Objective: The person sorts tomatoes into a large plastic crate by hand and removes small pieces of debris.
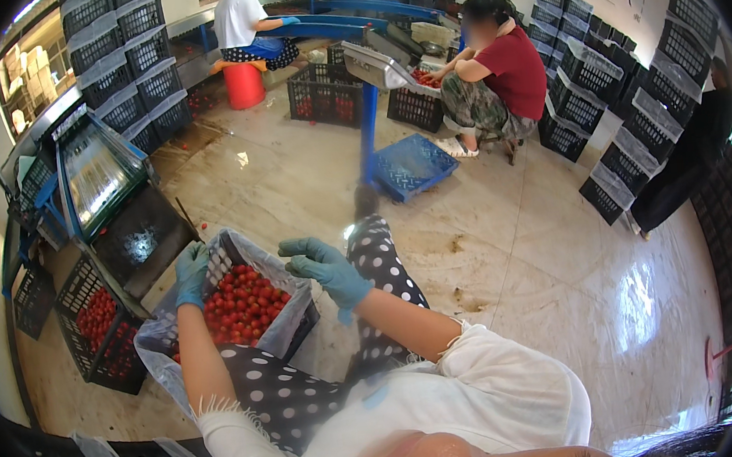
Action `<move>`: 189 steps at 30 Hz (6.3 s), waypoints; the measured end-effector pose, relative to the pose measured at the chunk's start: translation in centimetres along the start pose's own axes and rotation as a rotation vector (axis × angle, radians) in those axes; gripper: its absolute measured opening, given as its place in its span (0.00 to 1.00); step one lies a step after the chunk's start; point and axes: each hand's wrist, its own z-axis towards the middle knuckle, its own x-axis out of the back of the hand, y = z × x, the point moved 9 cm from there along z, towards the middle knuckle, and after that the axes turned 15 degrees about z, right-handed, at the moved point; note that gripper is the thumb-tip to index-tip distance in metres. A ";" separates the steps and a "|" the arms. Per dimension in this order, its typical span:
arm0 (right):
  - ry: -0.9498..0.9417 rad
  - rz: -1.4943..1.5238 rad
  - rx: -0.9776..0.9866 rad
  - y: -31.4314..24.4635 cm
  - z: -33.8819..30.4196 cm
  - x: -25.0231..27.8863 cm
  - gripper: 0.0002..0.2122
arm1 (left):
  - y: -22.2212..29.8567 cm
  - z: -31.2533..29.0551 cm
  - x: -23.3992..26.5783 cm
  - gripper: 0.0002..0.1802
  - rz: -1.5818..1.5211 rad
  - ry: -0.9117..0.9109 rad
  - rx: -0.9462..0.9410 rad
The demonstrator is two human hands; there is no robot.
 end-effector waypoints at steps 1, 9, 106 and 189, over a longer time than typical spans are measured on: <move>-0.007 0.000 -0.003 0.2 0.1 -0.1 0.19 | 0.3 -0.2 0.4 0.07 0.034 0.007 0.006; -0.007 -0.004 -0.092 2.1 0.9 -0.6 0.19 | -1.9 -0.4 1.7 0.06 0.071 -0.002 0.083; -0.177 0.124 -0.018 11.4 18.6 2.0 0.09 | -1.6 0.1 -4.7 0.14 -0.039 -0.346 0.269; -0.072 0.066 0.038 12.1 20.0 3.4 0.15 | -1.9 -0.6 -7.5 0.15 -0.523 -0.604 0.290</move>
